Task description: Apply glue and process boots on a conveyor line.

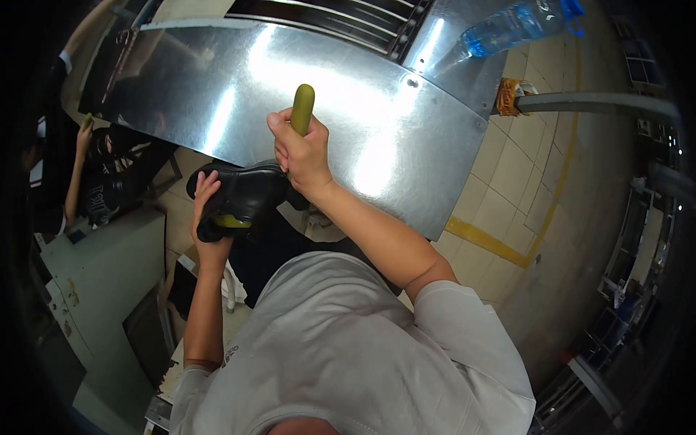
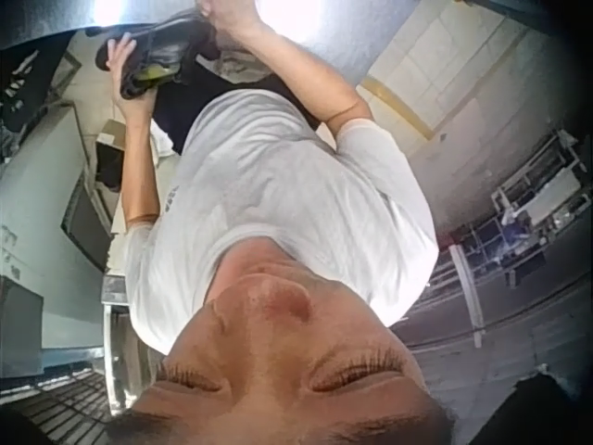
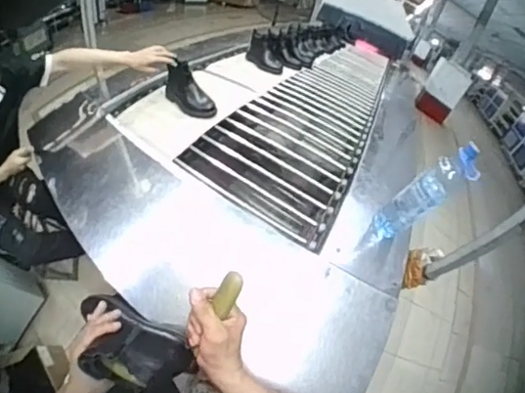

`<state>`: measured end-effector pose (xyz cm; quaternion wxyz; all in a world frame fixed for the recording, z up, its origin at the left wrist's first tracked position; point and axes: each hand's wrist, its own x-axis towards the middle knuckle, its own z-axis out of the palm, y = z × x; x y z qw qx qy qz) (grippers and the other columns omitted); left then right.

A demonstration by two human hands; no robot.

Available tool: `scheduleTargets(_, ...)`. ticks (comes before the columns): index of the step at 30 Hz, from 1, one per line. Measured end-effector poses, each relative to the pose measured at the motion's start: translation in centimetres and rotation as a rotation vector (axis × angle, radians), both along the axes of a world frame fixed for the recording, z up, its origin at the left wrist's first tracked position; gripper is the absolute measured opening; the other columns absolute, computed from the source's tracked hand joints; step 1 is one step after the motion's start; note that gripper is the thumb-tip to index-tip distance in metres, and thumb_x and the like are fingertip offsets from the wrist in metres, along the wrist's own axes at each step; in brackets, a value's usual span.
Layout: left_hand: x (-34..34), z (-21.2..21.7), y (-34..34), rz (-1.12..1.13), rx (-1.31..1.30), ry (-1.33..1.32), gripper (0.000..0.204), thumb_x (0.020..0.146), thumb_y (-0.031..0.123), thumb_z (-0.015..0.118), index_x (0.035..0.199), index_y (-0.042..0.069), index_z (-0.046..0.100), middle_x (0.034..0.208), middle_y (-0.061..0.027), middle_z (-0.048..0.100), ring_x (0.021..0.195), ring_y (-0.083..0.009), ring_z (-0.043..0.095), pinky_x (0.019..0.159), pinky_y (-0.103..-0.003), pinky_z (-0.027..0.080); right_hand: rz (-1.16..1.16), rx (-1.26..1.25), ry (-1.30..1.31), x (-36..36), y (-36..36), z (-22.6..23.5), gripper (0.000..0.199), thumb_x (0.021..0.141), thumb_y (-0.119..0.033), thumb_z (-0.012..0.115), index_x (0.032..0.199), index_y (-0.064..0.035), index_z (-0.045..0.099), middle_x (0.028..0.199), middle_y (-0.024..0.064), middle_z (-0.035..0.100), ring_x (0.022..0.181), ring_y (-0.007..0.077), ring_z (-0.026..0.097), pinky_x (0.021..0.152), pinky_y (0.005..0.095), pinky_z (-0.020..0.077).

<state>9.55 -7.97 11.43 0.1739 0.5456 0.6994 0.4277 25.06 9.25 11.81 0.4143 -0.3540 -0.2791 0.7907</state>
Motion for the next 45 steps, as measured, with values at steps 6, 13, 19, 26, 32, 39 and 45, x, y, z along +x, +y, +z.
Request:
scheduleTargets(6,3.9,1.4,1.2,-0.091,0.165,0.122,0.044,0.088,0.007,0.073,0.131,0.005,0.062,0.142,-0.016,0.062,0.145,-0.0421,0.044,0.124,-0.062,0.02,-0.055,0.176,0.067,6.6,0.3,2.6,0.022,0.101,-0.024,0.062,0.092,-0.0049,0.057,0.056,0.0002,0.041,0.044,0.0098,0.039,0.042,0.0253,0.0345)
scheduleTargets(13,7.8,-0.5,5.3,-0.337,0.307,0.141,0.039,0.093,0.013,0.069,0.131,0.007,0.063,0.147,-0.0169,0.058,0.147,-0.0425,0.041,0.124,-0.064,0.017,-0.132,0.334,0.024,12.5,1.6,2.7,0.019,0.099,-0.02,0.063,0.089,-0.0049,0.057,0.056,0.0009,0.041,0.044,0.0099,0.039,0.042,0.026,0.034)
scheduleTargets(19,10.5,-0.2,4.5,-0.18,0.19,0.125,0.056,0.086,0.012,0.076,0.138,0.017,0.058,0.164,-0.0223,0.032,0.155,-0.043,0.024,0.123,-0.065,0.016,-0.026,0.199,-0.017,12.5,2.3,2.6,0.017,0.096,-0.017,0.067,0.091,-0.0036,0.059,0.056,-0.0003,0.042,0.043,0.0088,0.038,0.041,0.0249,0.0326)
scheduleTargets(26,11.1,0.8,4.4,-0.097,0.078,-0.021,0.055,0.081,0.013,0.08,0.134,0.017,0.064,0.168,-0.0274,0.018,0.151,-0.0535,0.022,0.123,-0.055,0.026,0.044,0.233,-0.214,11.2,2.6,3.1,0.019,0.094,-0.018,0.073,0.09,-0.0034,0.061,0.056,-0.0016,0.043,0.042,0.0084,0.038,0.041,0.0252,0.0311)
scheduleTargets(32,10.8,0.6,4.2,-0.097,0.067,-0.056,0.058,0.08,0.02,0.082,0.136,0.021,0.063,0.168,-0.0267,0.017,0.151,-0.0562,0.022,0.12,-0.062,0.027,0.115,0.263,-0.341,9.9,2.7,3.6,0.02,0.093,-0.018,0.074,0.092,-0.0026,0.062,0.056,-0.0021,0.045,0.043,0.0077,0.039,0.041,0.0243,0.0308)
scheduleTargets(39,10.3,0.5,3.1,-0.113,0.014,-0.042,0.058,0.082,0.024,0.08,0.137,0.027,0.063,0.17,-0.0236,0.016,0.15,-0.0584,0.02,0.116,-0.072,0.023,0.215,0.258,-0.363,4.0,3.1,3.5,0.021,0.092,-0.019,0.076,0.091,-0.0026,0.063,0.057,-0.0024,0.047,0.043,0.0075,0.038,0.041,0.0245,0.0305)
scheduleTargets(45,9.6,1.0,3.6,-0.157,0.004,-0.138,0.061,0.078,0.007,0.079,0.134,0.026,0.064,0.169,-0.0239,0.016,0.148,-0.0622,0.02,0.118,-0.068,0.026,0.203,0.325,-0.322,0.4,4.3,2.9,0.019,0.093,-0.018,0.072,0.097,-0.0032,0.06,0.057,-0.0003,0.044,0.043,0.0104,0.039,0.042,0.0264,0.0316)
